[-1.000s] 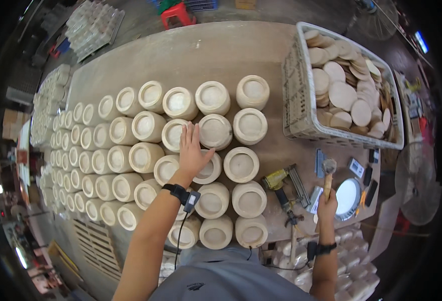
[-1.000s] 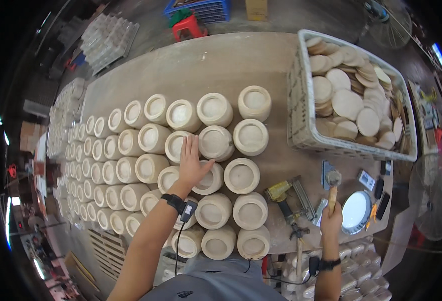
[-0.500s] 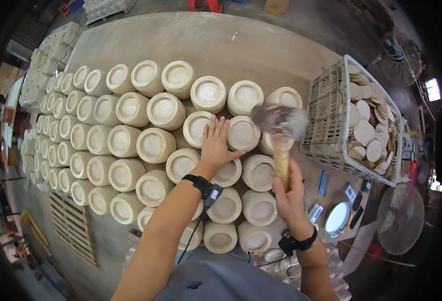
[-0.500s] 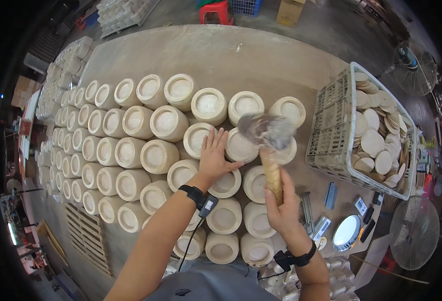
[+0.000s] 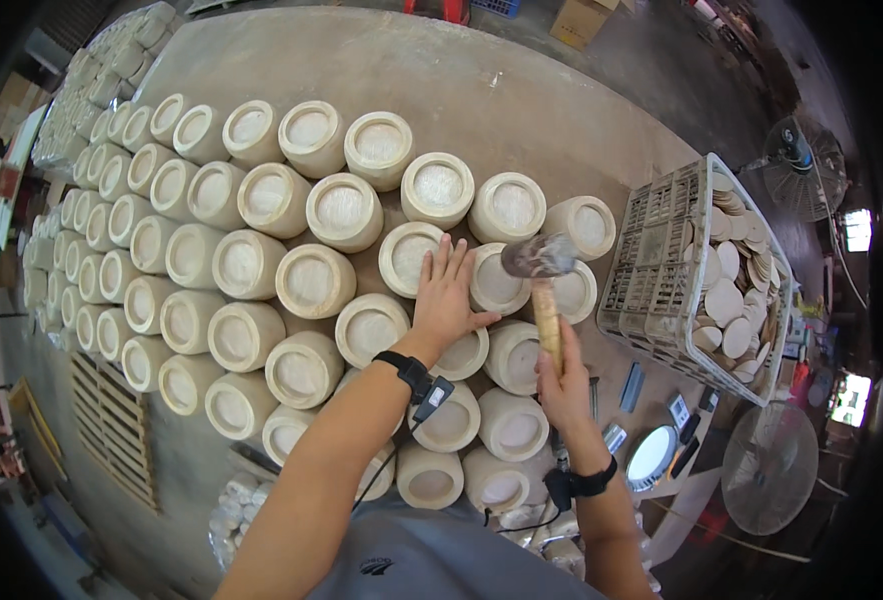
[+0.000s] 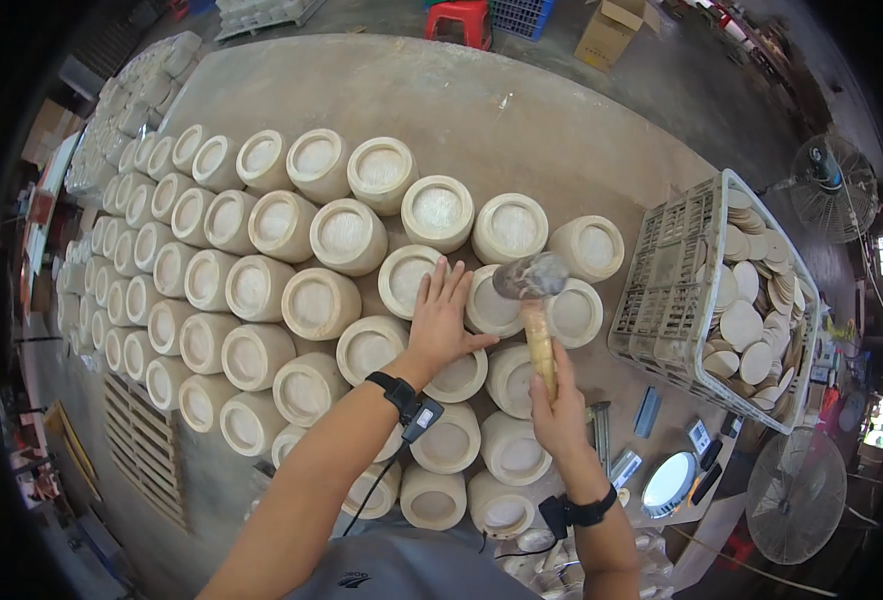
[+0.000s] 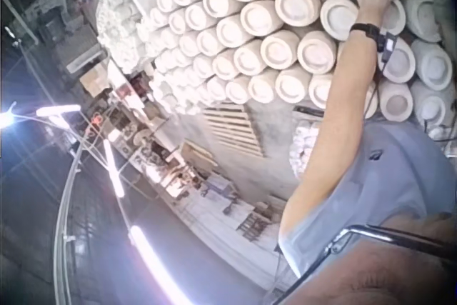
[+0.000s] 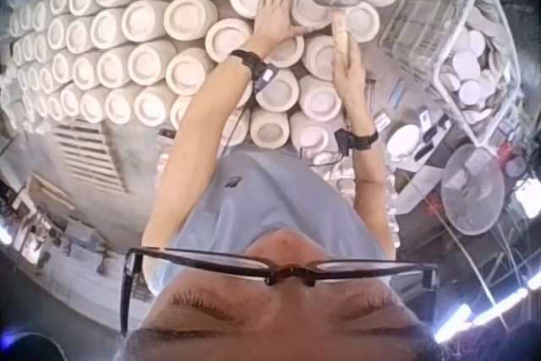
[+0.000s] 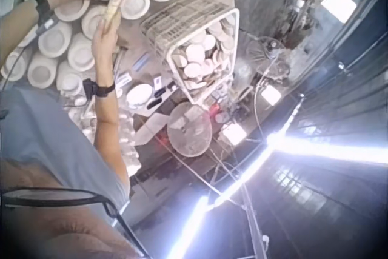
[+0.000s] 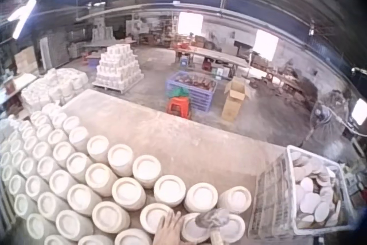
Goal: Assembling wooden bases by nailing discs onto them using a pneumatic nail gun and a mallet.
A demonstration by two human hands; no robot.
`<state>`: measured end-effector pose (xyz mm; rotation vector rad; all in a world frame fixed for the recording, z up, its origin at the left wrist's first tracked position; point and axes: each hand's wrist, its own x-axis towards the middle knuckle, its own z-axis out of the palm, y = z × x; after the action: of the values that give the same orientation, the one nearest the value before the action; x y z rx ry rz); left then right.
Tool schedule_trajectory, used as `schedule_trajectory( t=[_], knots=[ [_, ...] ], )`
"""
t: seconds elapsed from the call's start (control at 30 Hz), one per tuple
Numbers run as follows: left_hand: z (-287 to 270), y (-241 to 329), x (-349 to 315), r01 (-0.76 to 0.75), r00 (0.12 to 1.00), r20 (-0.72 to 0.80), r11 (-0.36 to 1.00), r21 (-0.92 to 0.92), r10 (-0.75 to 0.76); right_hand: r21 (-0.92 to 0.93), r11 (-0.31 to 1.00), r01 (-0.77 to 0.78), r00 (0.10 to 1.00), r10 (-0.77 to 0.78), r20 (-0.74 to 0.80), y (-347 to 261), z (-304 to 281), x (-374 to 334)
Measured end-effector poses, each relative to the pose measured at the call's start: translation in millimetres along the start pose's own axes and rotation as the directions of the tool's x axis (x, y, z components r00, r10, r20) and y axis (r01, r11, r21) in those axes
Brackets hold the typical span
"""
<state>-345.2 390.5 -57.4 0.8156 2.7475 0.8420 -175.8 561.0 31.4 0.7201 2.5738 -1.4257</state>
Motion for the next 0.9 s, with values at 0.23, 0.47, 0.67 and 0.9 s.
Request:
schedule_trajectory(
  t=[0.23,0.47,0.67,0.9],
  knots=[
    [4.0,10.5,1.8,-0.019,1.0,0.0,1.0,0.01,0.019,-0.116,0.864,0.489,0.816,-0.501,-0.29,26.5,7.7,-5.1],
    [1.9,6.8,-1.5,0.01,1.0,0.027,1.0,0.02,-0.011,-0.216,0.975,0.045,0.999,-0.043,0.014,-2.3,-0.1,5.1],
    [-4.4,7.4,-1.1,0.006,1.0,0.011,1.0,0.011,-0.006,0.217,0.935,0.28,0.927,-0.205,-0.313,-14.9,-16.9,-19.2],
    [1.7,9.9,-3.4,0.014,0.999,0.031,1.0,0.017,-0.014,-0.295,0.954,0.058,0.998,-0.058,0.011,22.5,13.0,9.8]
  ],
)
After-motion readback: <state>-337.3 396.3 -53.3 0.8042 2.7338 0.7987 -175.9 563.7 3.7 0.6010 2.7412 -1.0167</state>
